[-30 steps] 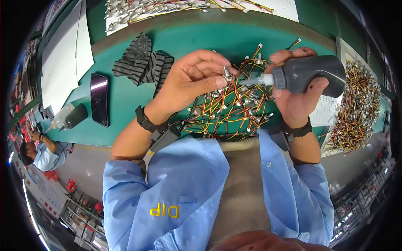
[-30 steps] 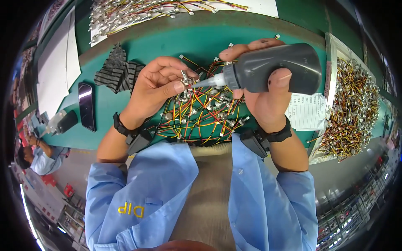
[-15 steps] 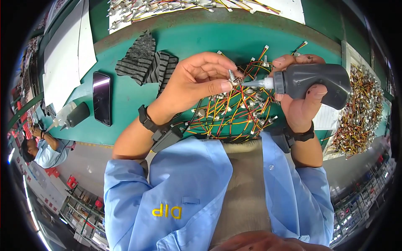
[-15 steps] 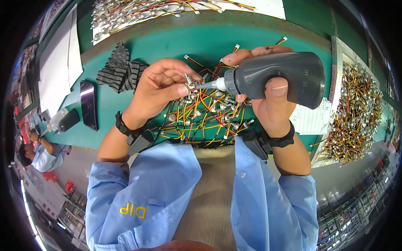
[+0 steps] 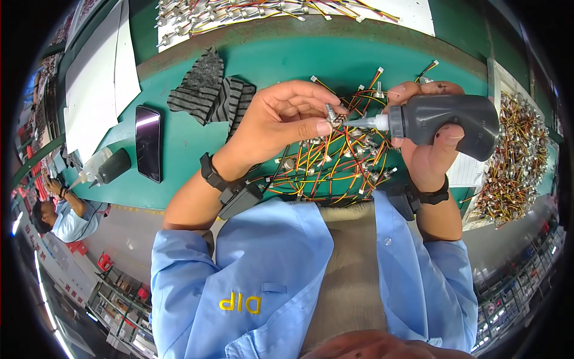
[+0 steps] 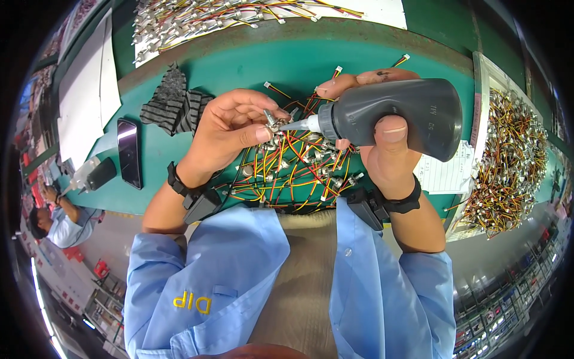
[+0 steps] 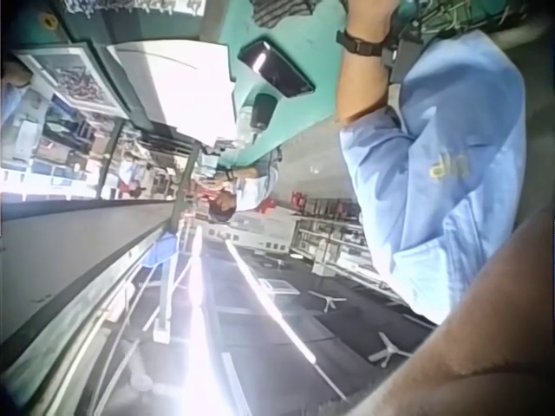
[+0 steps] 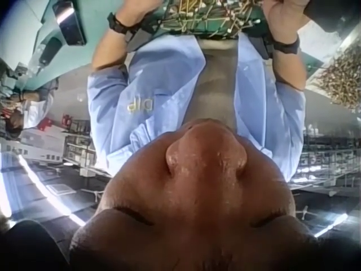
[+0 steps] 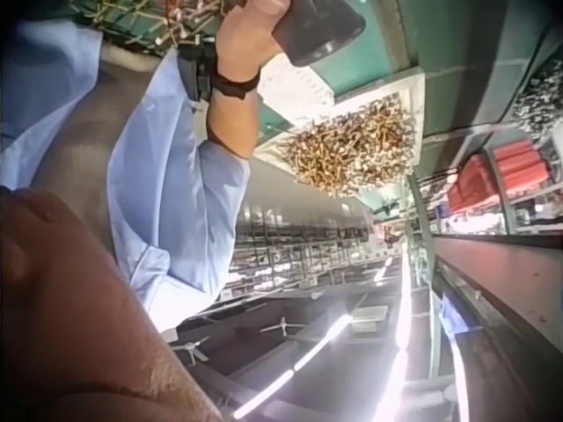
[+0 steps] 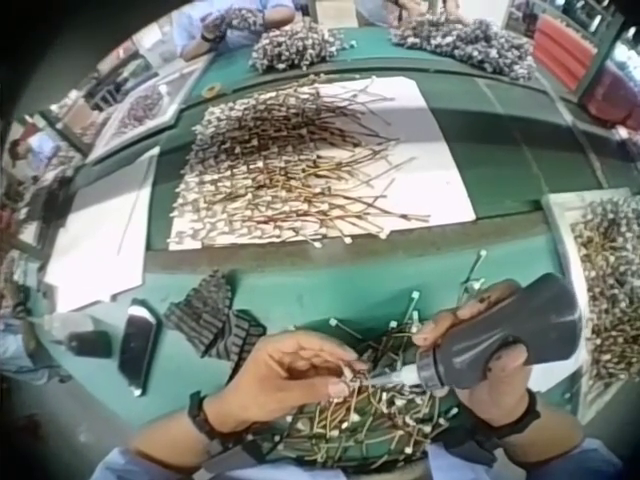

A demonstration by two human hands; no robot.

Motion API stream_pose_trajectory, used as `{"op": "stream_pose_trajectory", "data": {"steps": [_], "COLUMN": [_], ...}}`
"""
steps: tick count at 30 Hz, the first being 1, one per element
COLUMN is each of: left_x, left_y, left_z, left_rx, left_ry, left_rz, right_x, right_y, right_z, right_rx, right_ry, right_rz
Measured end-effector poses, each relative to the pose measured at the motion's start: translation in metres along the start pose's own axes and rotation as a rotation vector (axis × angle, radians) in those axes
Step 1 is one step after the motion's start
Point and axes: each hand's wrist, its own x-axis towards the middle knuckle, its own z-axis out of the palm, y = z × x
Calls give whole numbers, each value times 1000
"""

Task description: The person picks up a wire assembly from a pile, applies liquid from a squeeze bottle to the metal component, and places it onto a white board. This process is repeated for several assemblies, occasionally moving a cloth to reach more items.

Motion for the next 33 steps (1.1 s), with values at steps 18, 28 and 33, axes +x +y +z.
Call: {"op": "stream_pose_trajectory", "data": {"steps": [18, 28, 33], "left_x": [0, 0, 0], "left_y": [-1, -1, -1], "left_z": [-2, 0, -1], "left_rx": [37, 55, 48], "left_ry": [9, 21, 12], "left_rz": [-10, -5, -10], "right_x": [1, -1, -2], "right_y": [-1, -1, -2], "right_z": [-1, 0, 0], "right_rx": [-36, -38, -34], "right_ry": [2, 0, 6], "right_rz": [-7, -23, -6]}}
